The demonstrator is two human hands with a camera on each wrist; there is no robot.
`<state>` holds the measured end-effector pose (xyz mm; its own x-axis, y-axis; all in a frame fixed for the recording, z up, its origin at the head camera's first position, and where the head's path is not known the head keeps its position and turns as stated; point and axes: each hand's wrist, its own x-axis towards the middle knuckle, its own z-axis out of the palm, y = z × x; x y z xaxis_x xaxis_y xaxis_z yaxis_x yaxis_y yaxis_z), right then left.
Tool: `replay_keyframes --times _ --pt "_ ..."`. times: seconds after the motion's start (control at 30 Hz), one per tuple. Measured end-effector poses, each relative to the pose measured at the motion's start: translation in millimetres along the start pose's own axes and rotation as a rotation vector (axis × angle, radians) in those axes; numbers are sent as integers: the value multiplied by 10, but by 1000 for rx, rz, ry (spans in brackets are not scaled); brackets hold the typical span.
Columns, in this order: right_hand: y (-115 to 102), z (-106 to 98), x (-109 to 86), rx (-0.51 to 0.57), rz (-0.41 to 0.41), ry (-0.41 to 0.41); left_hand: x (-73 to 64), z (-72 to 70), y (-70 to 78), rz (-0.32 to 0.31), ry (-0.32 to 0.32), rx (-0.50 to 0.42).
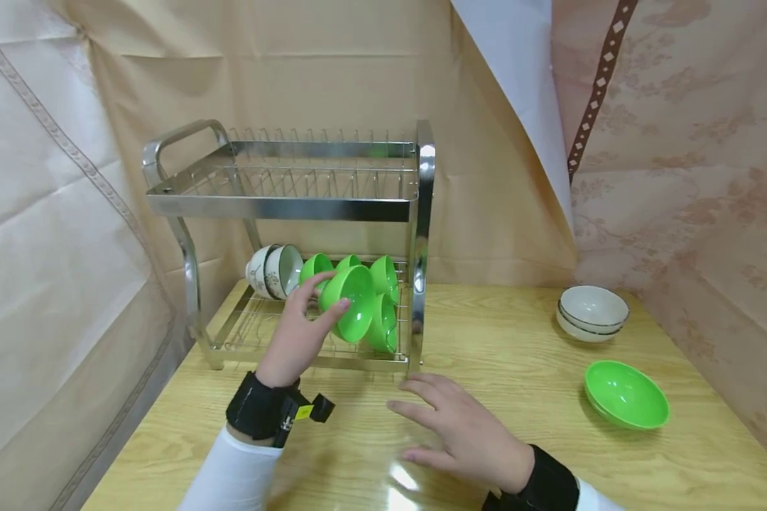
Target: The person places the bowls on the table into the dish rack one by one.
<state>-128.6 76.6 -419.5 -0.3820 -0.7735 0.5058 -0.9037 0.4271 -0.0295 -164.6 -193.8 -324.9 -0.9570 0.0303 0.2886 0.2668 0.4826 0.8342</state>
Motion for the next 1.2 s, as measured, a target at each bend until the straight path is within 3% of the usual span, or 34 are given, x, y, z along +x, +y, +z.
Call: replay_keyframes --times 0.2,0.33,0.57,0.8,1.2 --pt "-54 166 130 5 -24 -35 144 76 -158 -75 103 138" --pt "-85 274 209 -4 -33 -66 240 138 -304 -113 135 222" --pt "-110 343 250 -22 -34 -102 356 283 -541 -157 92 336" --pt "-153 327 303 -20 -58 -101 367 313 -723 -206 63 329" --pt "-171 290 278 -38 -36 -123 377 407 -824 -225 19 358"
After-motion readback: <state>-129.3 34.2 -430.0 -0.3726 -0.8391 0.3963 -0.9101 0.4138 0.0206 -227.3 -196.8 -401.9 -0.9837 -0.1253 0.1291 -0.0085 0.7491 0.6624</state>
